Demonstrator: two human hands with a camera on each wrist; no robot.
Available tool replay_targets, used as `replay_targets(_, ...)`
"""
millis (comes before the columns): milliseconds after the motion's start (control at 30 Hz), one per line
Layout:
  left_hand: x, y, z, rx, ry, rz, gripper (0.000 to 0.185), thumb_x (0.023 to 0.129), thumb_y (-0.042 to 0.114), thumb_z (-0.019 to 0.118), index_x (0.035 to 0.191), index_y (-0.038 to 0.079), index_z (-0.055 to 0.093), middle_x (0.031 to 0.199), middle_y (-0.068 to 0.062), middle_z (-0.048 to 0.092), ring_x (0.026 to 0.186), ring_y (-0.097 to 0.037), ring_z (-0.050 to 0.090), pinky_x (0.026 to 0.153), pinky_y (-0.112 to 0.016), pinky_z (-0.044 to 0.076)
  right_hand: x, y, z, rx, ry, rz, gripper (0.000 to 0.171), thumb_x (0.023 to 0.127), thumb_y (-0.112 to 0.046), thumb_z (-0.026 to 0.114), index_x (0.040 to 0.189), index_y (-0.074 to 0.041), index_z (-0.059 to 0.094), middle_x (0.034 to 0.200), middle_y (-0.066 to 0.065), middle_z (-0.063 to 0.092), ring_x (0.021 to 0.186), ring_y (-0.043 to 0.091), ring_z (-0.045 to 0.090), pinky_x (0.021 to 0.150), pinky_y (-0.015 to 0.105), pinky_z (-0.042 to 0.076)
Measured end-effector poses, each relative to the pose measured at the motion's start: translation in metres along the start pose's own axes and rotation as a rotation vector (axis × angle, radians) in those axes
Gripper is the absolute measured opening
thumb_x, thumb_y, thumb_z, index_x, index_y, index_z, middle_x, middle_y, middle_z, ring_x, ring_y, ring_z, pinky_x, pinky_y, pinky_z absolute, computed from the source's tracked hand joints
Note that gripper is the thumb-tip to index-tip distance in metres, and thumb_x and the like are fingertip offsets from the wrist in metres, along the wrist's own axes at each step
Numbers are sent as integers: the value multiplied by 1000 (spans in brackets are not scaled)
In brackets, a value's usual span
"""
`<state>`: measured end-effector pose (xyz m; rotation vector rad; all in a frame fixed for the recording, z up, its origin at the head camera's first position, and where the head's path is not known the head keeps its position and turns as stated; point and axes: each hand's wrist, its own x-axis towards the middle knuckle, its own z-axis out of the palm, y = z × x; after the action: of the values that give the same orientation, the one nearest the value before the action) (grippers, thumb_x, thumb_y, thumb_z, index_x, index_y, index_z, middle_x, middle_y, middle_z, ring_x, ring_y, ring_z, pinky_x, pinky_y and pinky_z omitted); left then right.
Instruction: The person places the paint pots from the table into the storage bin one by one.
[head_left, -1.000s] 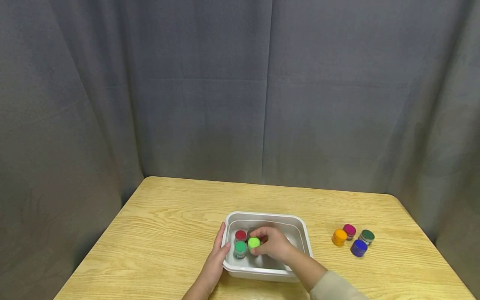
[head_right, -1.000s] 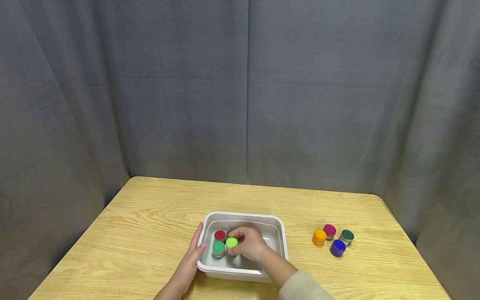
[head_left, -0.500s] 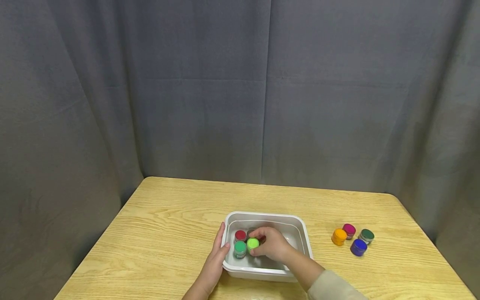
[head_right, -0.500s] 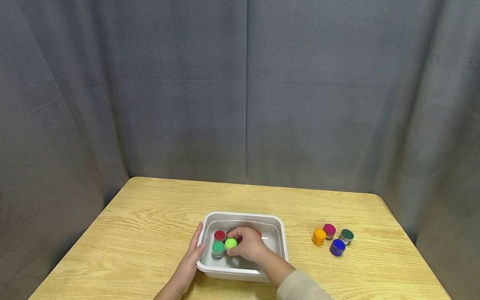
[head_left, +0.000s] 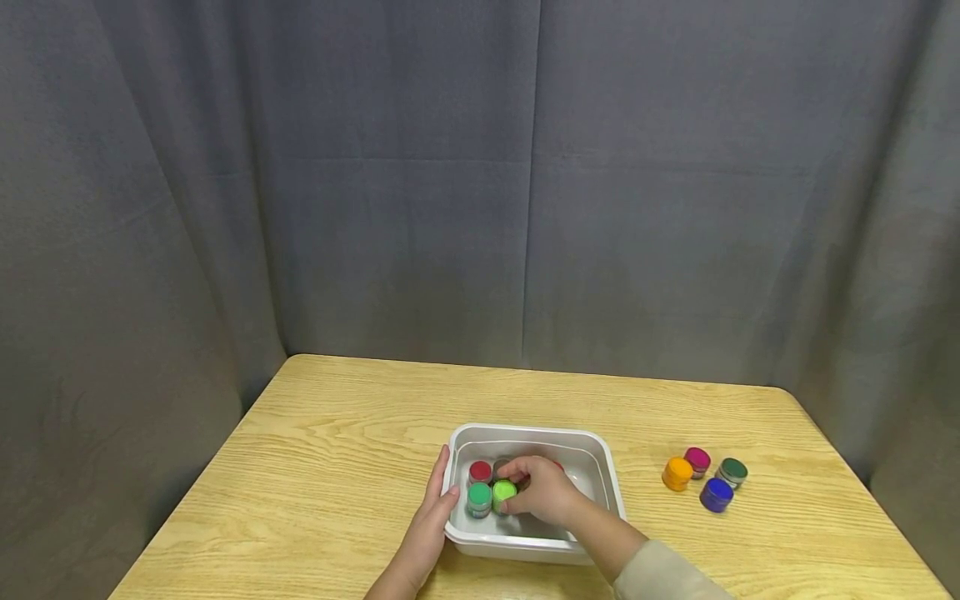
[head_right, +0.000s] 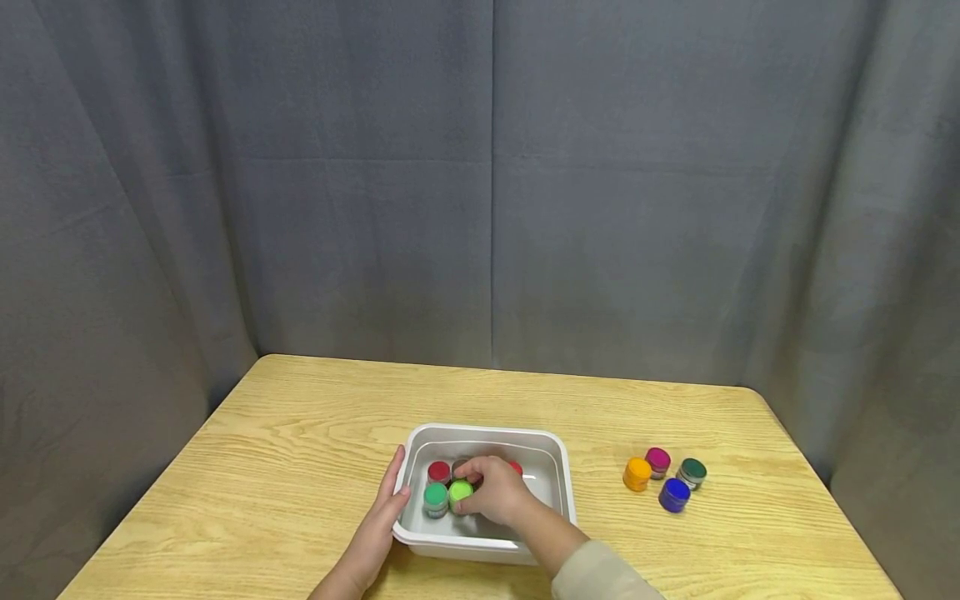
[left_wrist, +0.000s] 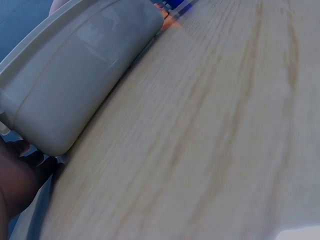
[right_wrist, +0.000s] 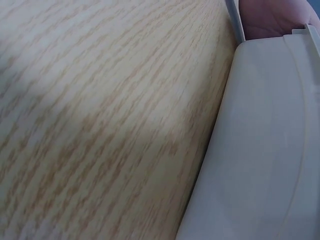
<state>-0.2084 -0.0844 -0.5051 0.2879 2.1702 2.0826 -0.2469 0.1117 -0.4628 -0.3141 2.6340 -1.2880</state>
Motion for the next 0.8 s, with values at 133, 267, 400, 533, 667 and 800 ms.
replay_targets(133,-1,1,0,6,-4,3,60,105,24,32,159,20,7,166,-15,3,151,-43,-1,114,-72,-2,0,0,0,23,4,-6,41,67,-5,86,105,-5,71,96,3,65,90,15,56,81,29,50)
replay_targets(267,-1,1,0,11,-2,9,60,105,24,33,159,20,8,166,-15,4,151,-44,0,115,-72,-1,-3,-1,-3,63,14,-35,42,68,-4,85,108,-2,70,98,5,66,91,16,57,81,28,49)
replay_targets(400,0,0,0,16,1,14,60,105,24,33,159,21,8,166,-15,4,151,-44,1,115,-72,-1,-7,-2,-8,99,18,-56,43,69,-3,84,110,0,69,101,9,67,91,18,58,79,26,50)
replay_targets(533,0,-1,0,13,10,20,59,105,23,33,159,21,10,166,-14,6,151,-43,2,115,-71,-1,-13,-5,-15,119,20,-48,43,73,-5,81,114,-1,68,104,11,68,88,17,57,73,26,49)
replay_targets(667,-1,0,0,18,15,27,59,105,24,34,159,21,10,166,-14,6,151,-43,2,115,-71,-1,-19,-6,-24,134,42,-25,44,76,-7,80,117,-1,66,98,13,65,83,16,53,67,23,45)
replay_targets(800,-1,1,1,22,19,30,59,105,23,34,159,20,11,166,-14,6,151,-43,2,115,-71,-1,-23,-8,-33,139,84,-9,44,77,-8,80,117,-1,66,92,12,63,82,15,51,63,20,44)
